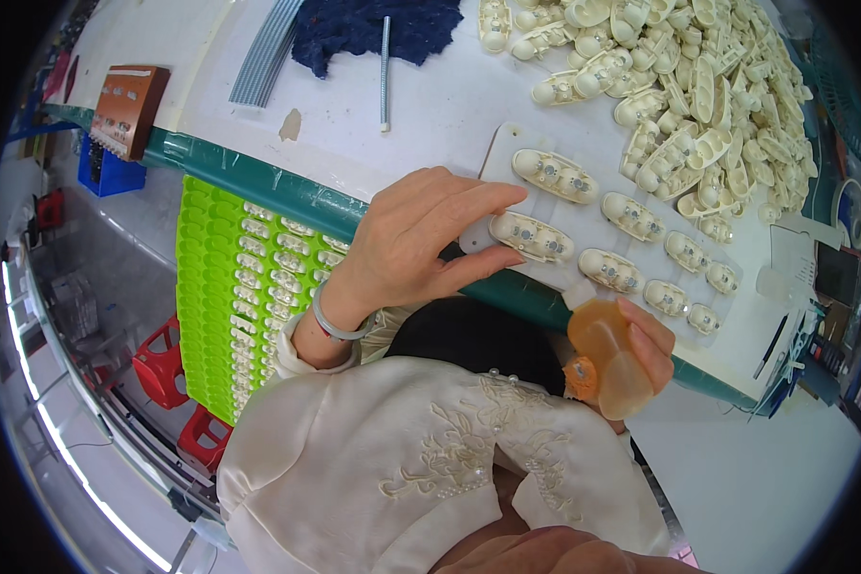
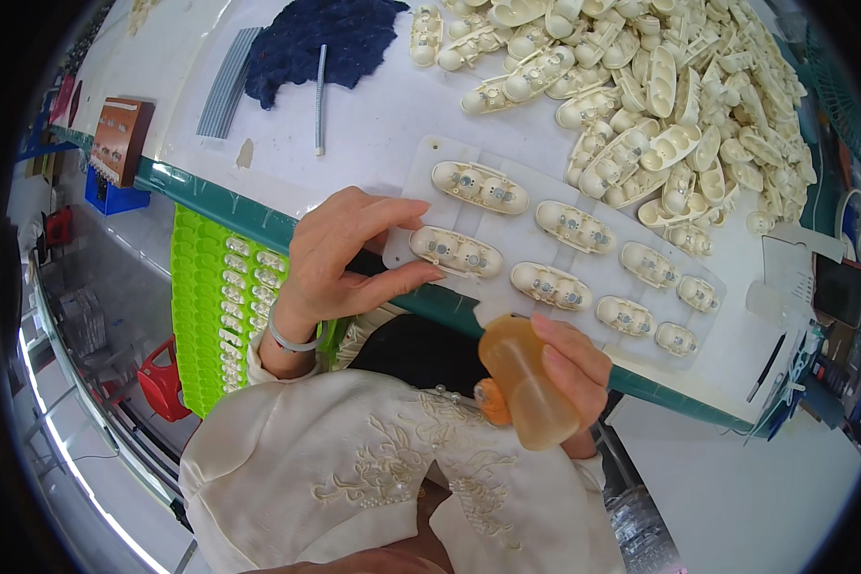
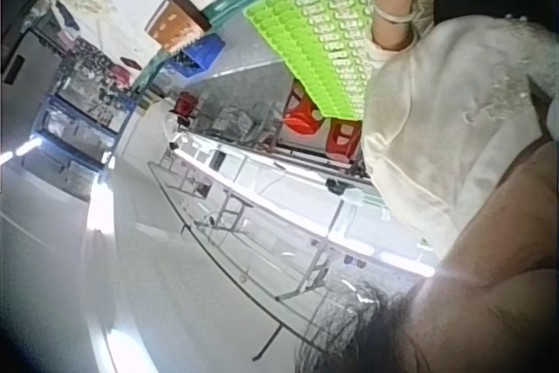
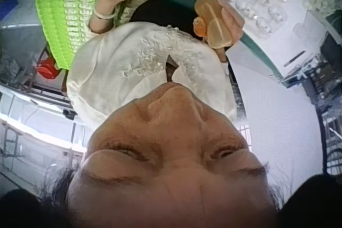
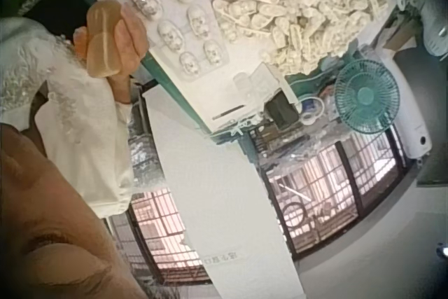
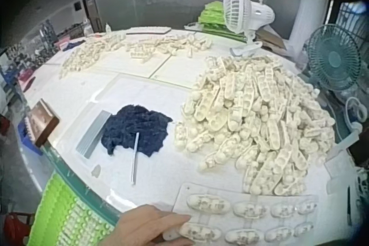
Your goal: The recorder is assembling small plastic components, applying glue from a bottle and using a metal tool to clean or scrape the parts.
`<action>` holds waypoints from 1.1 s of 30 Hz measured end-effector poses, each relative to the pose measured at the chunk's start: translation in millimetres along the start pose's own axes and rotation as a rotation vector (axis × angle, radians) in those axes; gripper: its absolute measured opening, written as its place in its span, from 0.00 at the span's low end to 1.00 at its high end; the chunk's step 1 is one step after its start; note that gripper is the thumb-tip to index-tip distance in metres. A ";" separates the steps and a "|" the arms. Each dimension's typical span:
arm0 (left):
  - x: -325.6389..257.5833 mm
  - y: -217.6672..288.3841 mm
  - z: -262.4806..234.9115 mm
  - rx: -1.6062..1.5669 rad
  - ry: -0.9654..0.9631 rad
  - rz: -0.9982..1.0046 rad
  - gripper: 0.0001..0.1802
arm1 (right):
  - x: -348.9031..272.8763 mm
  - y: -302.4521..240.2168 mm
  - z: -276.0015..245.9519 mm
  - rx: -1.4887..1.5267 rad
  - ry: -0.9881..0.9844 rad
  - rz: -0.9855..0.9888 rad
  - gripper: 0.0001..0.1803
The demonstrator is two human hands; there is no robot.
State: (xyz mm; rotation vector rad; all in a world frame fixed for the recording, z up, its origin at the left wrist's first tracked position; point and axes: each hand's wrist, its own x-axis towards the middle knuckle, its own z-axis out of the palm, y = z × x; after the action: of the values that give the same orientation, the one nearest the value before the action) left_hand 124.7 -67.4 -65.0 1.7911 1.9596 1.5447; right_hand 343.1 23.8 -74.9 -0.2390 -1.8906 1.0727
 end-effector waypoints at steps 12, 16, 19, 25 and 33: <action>0.6 4.4 -3.9 0.011 -0.002 -0.036 0.27 | 6.4 4.0 -12.6 -0.035 -0.133 -0.013 0.19; -8.6 -0.6 -5.1 -0.018 0.193 -0.061 0.21 | -5.1 3.4 -13.4 0.007 -0.017 0.013 0.19; -11.4 -6.8 -1.8 -0.035 0.321 -0.079 0.15 | -3.3 2.2 -14.6 -0.046 -0.038 0.014 0.19; -7.8 -3.8 -0.4 -0.002 0.363 -0.093 0.12 | 0.0 3.3 -16.1 -0.005 -0.113 0.009 0.18; -9.3 -4.7 1.1 0.015 0.356 -0.114 0.10 | -12.3 -9.2 -38.3 -0.155 -0.001 0.052 0.25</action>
State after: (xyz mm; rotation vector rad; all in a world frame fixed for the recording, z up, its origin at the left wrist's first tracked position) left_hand 125.0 -73.2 -73.8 1.4578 2.1791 1.9210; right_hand 382.5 33.8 -67.9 -0.3775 -1.9801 0.9613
